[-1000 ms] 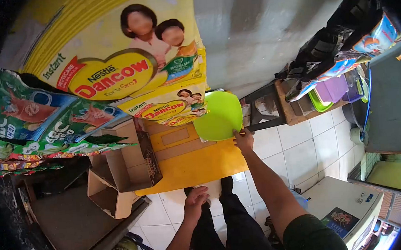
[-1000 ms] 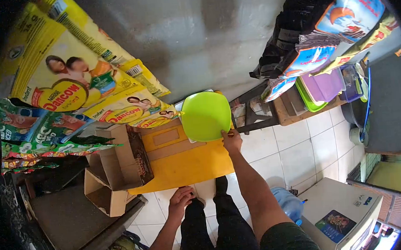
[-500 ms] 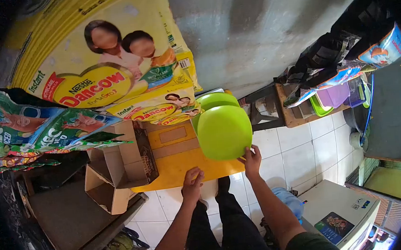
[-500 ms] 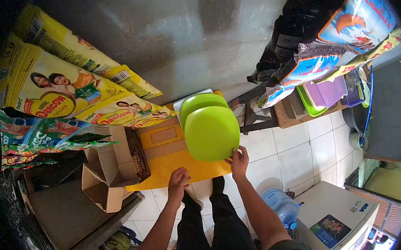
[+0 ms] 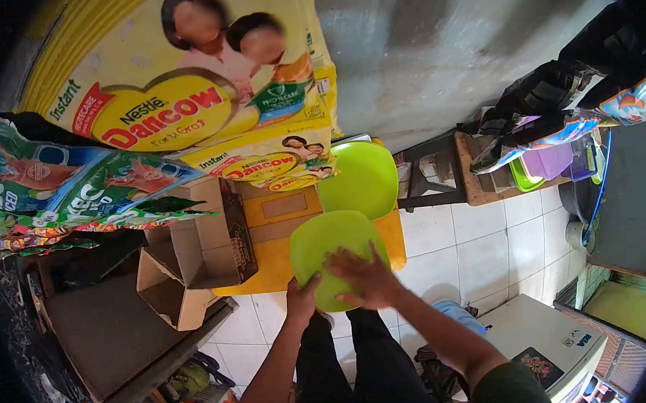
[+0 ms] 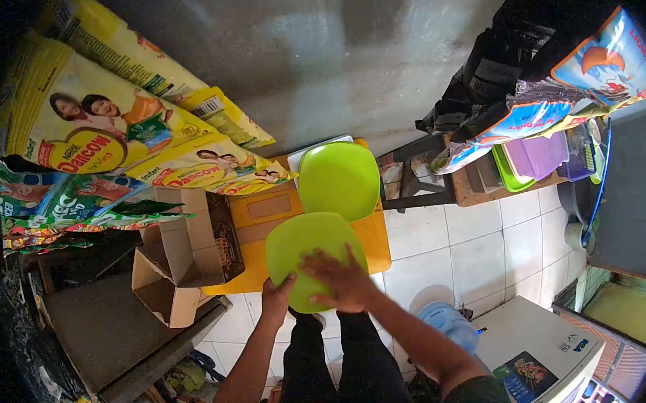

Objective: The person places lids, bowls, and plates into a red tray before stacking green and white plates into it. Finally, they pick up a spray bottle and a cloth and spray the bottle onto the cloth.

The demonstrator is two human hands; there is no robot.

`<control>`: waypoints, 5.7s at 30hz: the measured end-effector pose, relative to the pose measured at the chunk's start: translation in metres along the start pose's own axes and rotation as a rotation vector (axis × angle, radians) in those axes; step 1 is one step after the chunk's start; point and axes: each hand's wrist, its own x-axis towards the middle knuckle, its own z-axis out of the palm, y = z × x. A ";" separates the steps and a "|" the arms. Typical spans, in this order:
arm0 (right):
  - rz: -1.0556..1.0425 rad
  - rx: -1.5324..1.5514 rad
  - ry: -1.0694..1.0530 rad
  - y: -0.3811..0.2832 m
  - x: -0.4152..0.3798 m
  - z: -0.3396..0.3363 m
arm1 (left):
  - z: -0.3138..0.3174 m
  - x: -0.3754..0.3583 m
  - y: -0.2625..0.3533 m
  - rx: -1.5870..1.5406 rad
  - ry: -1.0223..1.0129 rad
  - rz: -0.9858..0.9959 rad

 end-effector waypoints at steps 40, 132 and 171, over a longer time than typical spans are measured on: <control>0.555 1.157 0.901 0.125 0.003 0.033 | -0.066 -0.054 -0.016 0.019 0.217 0.023; -0.263 0.141 -2.116 -0.784 -0.248 0.475 | -0.117 -0.598 -0.164 -1.814 3.364 0.198; -0.494 -0.253 -1.864 -0.567 -0.380 0.562 | 0.089 -0.570 -0.330 -1.921 2.941 -0.567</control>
